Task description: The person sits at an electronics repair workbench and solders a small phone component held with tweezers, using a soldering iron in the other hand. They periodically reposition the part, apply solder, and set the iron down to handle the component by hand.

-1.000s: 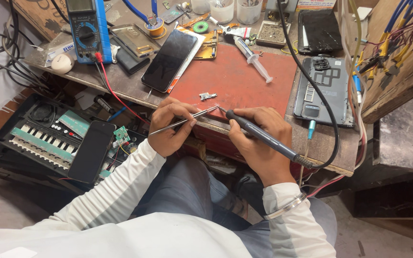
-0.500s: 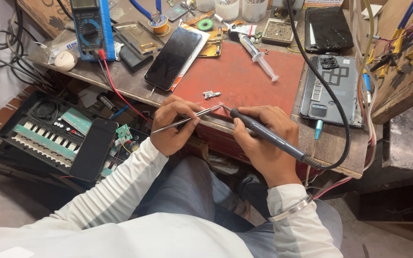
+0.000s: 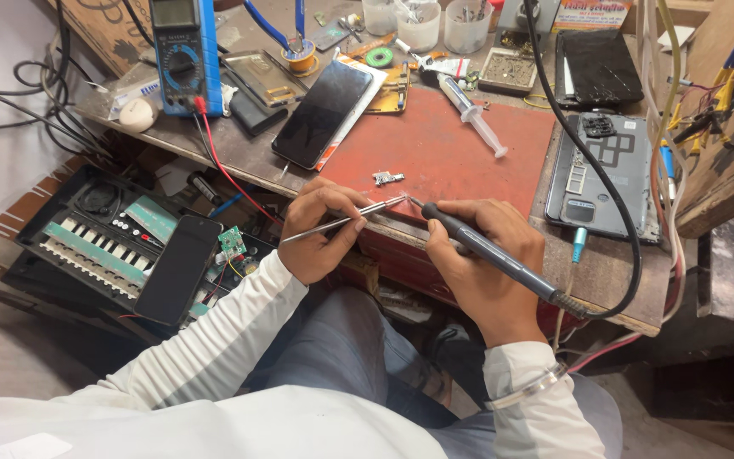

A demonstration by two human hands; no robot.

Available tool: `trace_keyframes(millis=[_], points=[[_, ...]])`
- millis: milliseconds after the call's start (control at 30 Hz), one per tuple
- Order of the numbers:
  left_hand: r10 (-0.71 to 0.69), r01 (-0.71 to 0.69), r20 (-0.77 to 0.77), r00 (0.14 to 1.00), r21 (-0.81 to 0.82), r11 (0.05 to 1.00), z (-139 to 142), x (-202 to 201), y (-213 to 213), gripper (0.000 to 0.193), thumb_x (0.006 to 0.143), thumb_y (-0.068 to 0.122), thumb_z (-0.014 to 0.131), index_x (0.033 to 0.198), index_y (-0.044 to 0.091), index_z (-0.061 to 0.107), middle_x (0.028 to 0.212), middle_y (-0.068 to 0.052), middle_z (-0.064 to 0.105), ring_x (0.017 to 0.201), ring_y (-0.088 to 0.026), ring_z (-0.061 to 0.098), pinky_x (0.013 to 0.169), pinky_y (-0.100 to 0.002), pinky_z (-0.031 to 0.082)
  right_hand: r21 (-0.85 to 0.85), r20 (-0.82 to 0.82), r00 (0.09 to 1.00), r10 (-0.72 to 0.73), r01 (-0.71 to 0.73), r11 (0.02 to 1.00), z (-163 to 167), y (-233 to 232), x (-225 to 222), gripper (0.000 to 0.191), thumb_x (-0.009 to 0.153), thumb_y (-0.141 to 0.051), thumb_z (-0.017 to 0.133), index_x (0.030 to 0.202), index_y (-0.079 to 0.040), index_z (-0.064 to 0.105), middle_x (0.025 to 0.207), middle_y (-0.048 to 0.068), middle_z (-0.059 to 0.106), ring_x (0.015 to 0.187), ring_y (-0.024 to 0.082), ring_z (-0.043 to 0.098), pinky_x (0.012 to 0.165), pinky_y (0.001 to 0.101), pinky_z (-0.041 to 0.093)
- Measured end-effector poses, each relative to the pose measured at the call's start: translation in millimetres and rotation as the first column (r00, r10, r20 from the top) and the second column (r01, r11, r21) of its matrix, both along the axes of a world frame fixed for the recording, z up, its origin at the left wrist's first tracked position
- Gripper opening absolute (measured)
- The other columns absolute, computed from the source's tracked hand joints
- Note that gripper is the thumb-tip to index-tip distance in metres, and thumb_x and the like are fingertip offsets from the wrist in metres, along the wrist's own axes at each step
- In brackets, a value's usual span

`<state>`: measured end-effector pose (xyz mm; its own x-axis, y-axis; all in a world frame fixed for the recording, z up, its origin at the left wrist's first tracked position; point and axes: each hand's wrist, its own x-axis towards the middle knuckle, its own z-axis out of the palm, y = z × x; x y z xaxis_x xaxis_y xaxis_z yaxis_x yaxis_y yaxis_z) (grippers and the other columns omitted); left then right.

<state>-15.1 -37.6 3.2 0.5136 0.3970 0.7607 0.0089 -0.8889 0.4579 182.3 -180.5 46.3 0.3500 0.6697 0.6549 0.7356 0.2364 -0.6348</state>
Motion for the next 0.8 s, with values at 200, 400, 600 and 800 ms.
trace_keyframes(millis=[200, 400, 600, 800], points=[[0.003, -0.003, 0.006, 1.0, -0.038, 0.999, -0.7, 0.3, 0.1, 0.018, 0.088, 0.0, 0.075, 0.095, 0.008, 0.061, 0.107, -0.007, 0.075, 0.1, -0.024, 0.066, 0.092, -0.036, 0.053, 0.019, -0.002, 1.0, -0.003, 0.003, 1.0, 0.2, 1.4, -0.3, 0.016, 0.081, -0.013, 0.078, 0.095, -0.004, 0.077, 0.084, 0.009, 0.074, 0.076, 0.023, 0.071, 0.073, 0.0348, 0.056], [0.006, -0.006, -0.001, 1.0, -0.031, 1.0, -0.9, -0.4, -1.1, 0.017, 0.088, 0.0, 0.075, 0.095, 0.007, 0.061, 0.107, -0.007, 0.075, 0.101, -0.024, 0.067, 0.093, -0.036, 0.052, 0.01, 0.009, 1.0, 0.0, 0.0, 1.0, 0.6, 0.3, -0.7, 0.017, 0.081, -0.014, 0.079, 0.095, -0.005, 0.078, 0.084, 0.009, 0.074, 0.076, 0.024, 0.071, 0.072, 0.0353, 0.055], [0.013, -0.013, 0.0, 1.0, -0.032, 0.999, -0.4, 0.2, -0.1, 0.017, 0.089, 0.001, 0.076, 0.095, 0.007, 0.061, 0.107, -0.007, 0.075, 0.101, -0.023, 0.067, 0.093, -0.035, 0.053, 0.001, 0.005, 1.0, 0.013, -0.013, 1.0, 0.4, 0.7, 0.0, 0.017, 0.081, -0.015, 0.078, 0.095, -0.005, 0.078, 0.083, 0.009, 0.074, 0.076, 0.023, 0.071, 0.073, 0.0349, 0.055], [0.013, -0.012, 0.003, 1.0, -0.024, 1.0, -0.4, -0.2, -0.7, 0.017, 0.089, 0.002, 0.076, 0.095, 0.007, 0.061, 0.106, -0.007, 0.075, 0.101, -0.023, 0.067, 0.094, -0.036, 0.052, -0.006, -0.001, 1.0, 0.013, -0.013, 1.0, -0.5, 1.2, 0.4, 0.018, 0.08, -0.014, 0.079, 0.095, -0.005, 0.078, 0.082, 0.008, 0.073, 0.076, 0.023, 0.071, 0.073, 0.0348, 0.055]])
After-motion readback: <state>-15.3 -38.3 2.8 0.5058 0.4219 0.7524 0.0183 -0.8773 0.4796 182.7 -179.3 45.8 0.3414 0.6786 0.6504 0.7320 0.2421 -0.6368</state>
